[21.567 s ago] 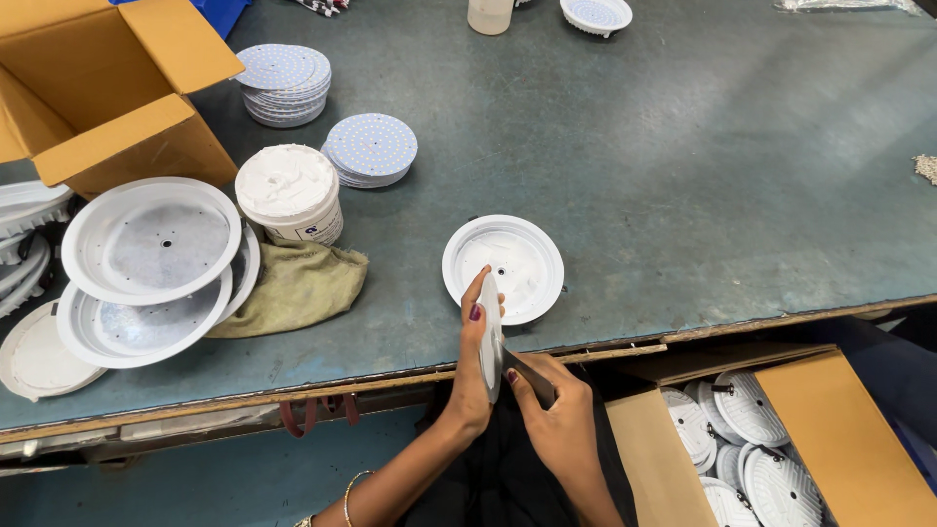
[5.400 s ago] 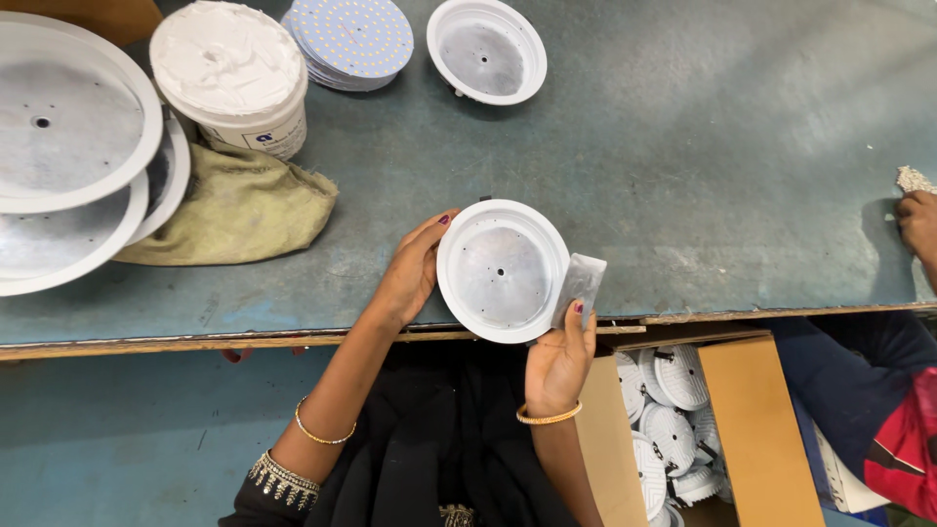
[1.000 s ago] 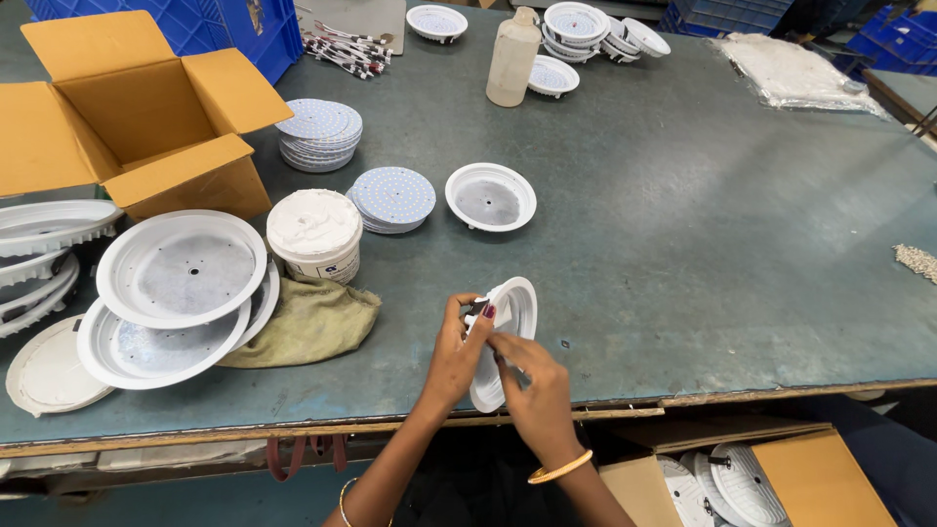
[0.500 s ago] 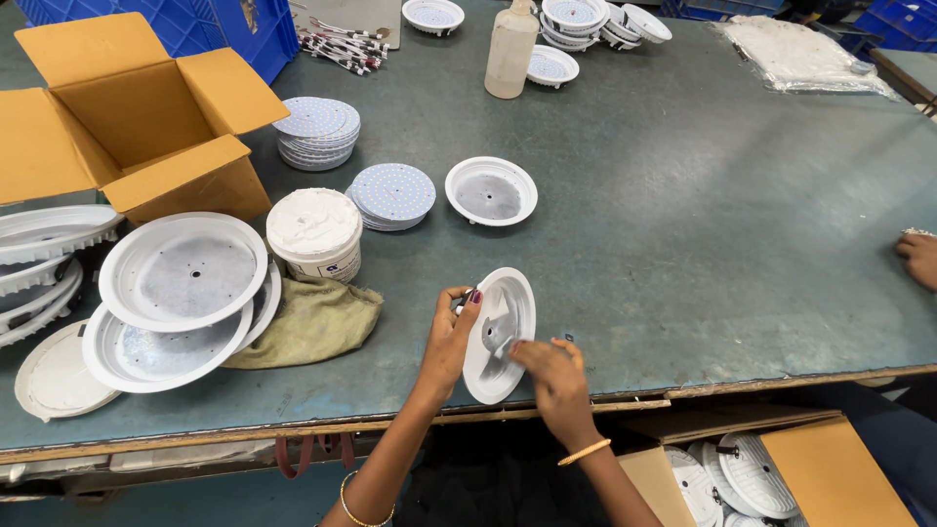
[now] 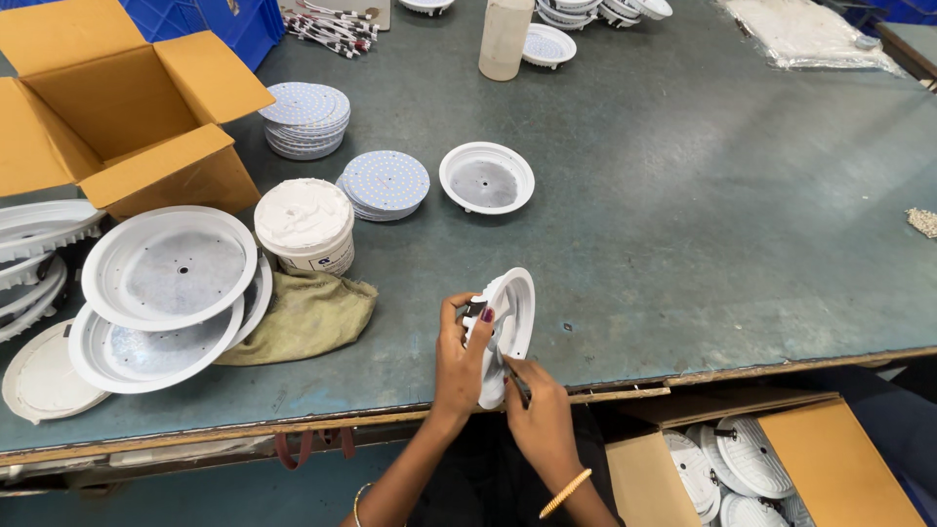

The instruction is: The person repeatedly picks up white circular plastic parts, rubs their surfaces with a small rectangular abrasive block, and places them into a cardboard box. The person occasionally dips the block into a white tub on the table before continuing to rub the parts.

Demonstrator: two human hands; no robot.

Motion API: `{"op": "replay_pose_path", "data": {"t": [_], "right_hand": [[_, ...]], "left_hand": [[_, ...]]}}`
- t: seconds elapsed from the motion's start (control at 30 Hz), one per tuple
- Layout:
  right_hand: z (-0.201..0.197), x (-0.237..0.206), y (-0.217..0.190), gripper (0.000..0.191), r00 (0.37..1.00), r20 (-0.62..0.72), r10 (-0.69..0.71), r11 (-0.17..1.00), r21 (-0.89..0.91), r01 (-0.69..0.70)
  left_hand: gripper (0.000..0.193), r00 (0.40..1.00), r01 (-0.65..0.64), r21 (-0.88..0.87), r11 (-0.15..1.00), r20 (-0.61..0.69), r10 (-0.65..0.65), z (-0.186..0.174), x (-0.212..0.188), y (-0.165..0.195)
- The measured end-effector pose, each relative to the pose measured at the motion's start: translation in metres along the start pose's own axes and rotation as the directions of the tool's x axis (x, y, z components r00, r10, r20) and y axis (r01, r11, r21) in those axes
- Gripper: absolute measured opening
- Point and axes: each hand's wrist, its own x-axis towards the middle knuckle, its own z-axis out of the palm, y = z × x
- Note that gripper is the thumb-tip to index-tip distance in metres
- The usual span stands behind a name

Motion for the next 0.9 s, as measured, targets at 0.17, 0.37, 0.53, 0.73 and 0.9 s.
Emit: {"op": "replay_pose_path", "data": {"t": [0.17,0.37,0.53,0.73,0.9], "right_hand": [[-0.009,-0.011,-0.013,0.029,0.981,0.109,0.163,0.98,0.1,-0.174],[-0.032,0.008,-0.005,0.028,0.962,0.21,0.175,0.912,0.334,-0.239],[-0.024,0.045,0.007,0.028,0.991,-0.027,-0.135,0.987,0.082,0.136],[-0.008,0.01,0.002,0.029,0.984,0.005,-0.177,0.981,0.078,0.176],[-0.016,-0.005,-0.002,0.025,0.983,0.114,-0.142,0.981,0.149,0.124]], "left_hand": [[0.04,0.997,-0.071,0.09,0.993,0.001,0.072,0.008,-0.019,0.006],[0.041,0.997,-0.078,-0.015,0.997,-0.004,0.078,0.006,-0.025,0.005],[0.041,0.999,-0.03,-0.071,0.997,-0.011,0.03,0.0,-0.023,-0.002],[0.041,1.0,0.015,-0.172,0.985,0.008,-0.013,-0.01,-0.017,-0.012],[0.041,1.0,-0.005,-0.175,0.985,-0.012,0.003,-0.014,-0.018,-0.016]]}}
